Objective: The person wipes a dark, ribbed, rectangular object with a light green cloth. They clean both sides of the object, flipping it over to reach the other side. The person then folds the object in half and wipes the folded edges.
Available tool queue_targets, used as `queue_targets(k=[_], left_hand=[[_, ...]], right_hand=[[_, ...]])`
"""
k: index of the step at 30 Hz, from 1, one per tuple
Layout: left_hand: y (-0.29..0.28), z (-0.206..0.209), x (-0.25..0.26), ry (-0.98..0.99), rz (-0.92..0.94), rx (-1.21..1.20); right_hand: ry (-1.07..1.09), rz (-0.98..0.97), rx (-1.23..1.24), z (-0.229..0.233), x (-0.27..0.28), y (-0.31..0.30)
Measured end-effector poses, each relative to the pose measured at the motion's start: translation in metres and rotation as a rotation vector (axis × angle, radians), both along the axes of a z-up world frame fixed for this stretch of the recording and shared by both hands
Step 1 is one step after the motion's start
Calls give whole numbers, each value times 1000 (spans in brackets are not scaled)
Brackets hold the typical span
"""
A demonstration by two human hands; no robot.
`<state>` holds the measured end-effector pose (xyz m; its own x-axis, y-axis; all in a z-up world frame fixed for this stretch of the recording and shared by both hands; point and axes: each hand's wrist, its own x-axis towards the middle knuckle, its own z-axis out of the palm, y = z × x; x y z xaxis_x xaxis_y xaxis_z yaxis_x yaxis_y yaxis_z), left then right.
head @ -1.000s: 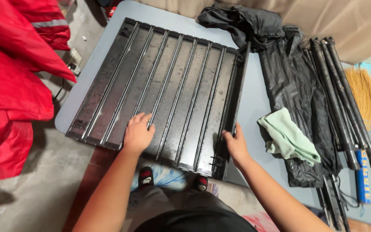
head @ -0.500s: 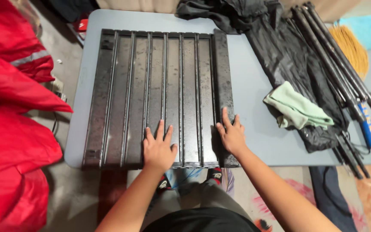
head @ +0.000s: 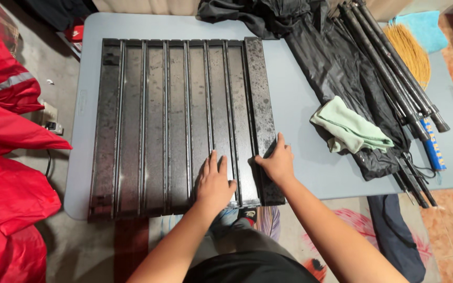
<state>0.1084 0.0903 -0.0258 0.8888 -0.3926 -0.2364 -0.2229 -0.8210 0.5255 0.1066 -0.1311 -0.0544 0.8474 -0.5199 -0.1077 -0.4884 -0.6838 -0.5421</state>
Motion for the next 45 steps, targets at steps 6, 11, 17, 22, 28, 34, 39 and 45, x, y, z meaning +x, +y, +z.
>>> queue_targets(k=[6, 11, 17, 22, 28, 34, 39, 45], left_hand=[[-17, 17, -5, 86, 91, -3], [-18, 6, -5, 19, 167, -113], [-18, -4, 1, -33, 232, -186], [-28, -15, 5, 8, 315, -268], [-38, -43, 6, 132, 334, -509], [-32, -51, 12, 86, 344, -618], [-22, -40, 32, 167, 343, -574], [-22, -37, 35, 147, 327, -537]], right_hand=[[-11, 11, 348, -13, 15, -24], [-5, -156, 964, -9, 23, -36], [-119, -174, 1034, -18, 33, -32], [-17, -296, 1521, -1, 29, -26], [20, -313, 1622, 26, 33, 3], [9, -264, 1520, 34, 34, 21], [-187, -136, 1472, 9, 40, 26], [-244, -28, 1236, -18, 47, 30]])
